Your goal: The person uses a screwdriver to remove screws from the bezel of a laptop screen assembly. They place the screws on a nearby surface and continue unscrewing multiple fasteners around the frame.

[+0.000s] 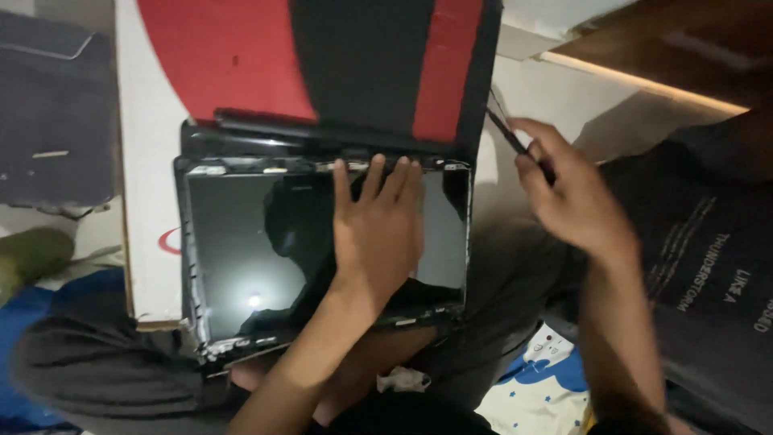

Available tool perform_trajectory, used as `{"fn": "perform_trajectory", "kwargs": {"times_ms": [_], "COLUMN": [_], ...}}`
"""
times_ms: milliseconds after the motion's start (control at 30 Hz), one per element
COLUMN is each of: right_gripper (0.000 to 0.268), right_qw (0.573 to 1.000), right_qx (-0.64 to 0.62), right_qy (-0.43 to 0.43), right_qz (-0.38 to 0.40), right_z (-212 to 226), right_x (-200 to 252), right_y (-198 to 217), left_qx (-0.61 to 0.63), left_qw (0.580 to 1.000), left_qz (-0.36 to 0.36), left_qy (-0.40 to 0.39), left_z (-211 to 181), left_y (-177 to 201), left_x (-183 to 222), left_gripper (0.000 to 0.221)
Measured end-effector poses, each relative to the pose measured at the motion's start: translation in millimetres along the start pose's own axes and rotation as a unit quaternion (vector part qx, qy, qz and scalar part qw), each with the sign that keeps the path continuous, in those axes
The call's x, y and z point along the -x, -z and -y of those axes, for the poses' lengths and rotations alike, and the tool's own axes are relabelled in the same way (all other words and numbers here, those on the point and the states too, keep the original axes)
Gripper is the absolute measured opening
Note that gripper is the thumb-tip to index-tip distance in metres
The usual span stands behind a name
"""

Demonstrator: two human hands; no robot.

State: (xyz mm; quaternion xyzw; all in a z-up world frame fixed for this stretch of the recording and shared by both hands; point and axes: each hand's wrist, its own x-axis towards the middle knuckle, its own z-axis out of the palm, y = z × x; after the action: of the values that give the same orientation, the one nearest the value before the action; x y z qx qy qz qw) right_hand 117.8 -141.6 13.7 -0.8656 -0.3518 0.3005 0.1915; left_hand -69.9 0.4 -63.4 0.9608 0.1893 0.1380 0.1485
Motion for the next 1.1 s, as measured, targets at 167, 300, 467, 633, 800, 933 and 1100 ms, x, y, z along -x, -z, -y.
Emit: {"fn": "perform_trajectory", "kwargs": {"times_ms": [167, 300, 467, 633, 800, 933, 1100], "right_gripper": [0.043, 0.024, 0.028, 0.049, 0.094, 0.077, 0.058], "right_qw": [0.969, 0.928, 0.882, 0.832, 0.585, 0.566, 0.701], "right_qx": [-0.199, -0.298, -0.414, -0.518, -0.772, -0.772, -0.688], "right_qy": [0.000, -0.075, -0.078, -0.022, 0.236, 0.288, 0.184], "right_qz": [-0.148, -0.212, -0.210, -0.198, -0.073, 0.022, 0.041], "right_z": [-98.1, -150.9, -193.9, -179.7, -165.5, -129.2, -91.1], "right_x": [38.8, 69.5, 93.4, 111.1, 133.0, 147.7, 163.0], "right_y": [-64.7, -120.1, -168.8, -169.8, -161.0, -150.7, -149.6], "left_qx": [0.091, 0.087, 0.068, 0.076, 0.235, 0.335, 0.377], "left_qw": [0.995, 0.996, 0.997, 0.995, 0.967, 0.938, 0.923], "left_qz": [0.015, 0.006, 0.025, 0.047, 0.045, 0.057, 0.018], "left_qy": [0.028, 0.027, 0.033, 0.035, -0.085, -0.067, -0.072], "left_z": [-7.6, -12.8, -22.0, -28.9, -62.7, -79.3, -64.0], "left_y": [0.9, -4.3, -5.6, 1.7, 11.2, 35.3, 52.0], "left_x": [-5.0, -6.0, -11.1, -3.5, 30.6, 65.4, 100.5], "left_gripper": [0.046, 0.044, 0.039, 0.046, 0.049, 0.050, 0.041]}}
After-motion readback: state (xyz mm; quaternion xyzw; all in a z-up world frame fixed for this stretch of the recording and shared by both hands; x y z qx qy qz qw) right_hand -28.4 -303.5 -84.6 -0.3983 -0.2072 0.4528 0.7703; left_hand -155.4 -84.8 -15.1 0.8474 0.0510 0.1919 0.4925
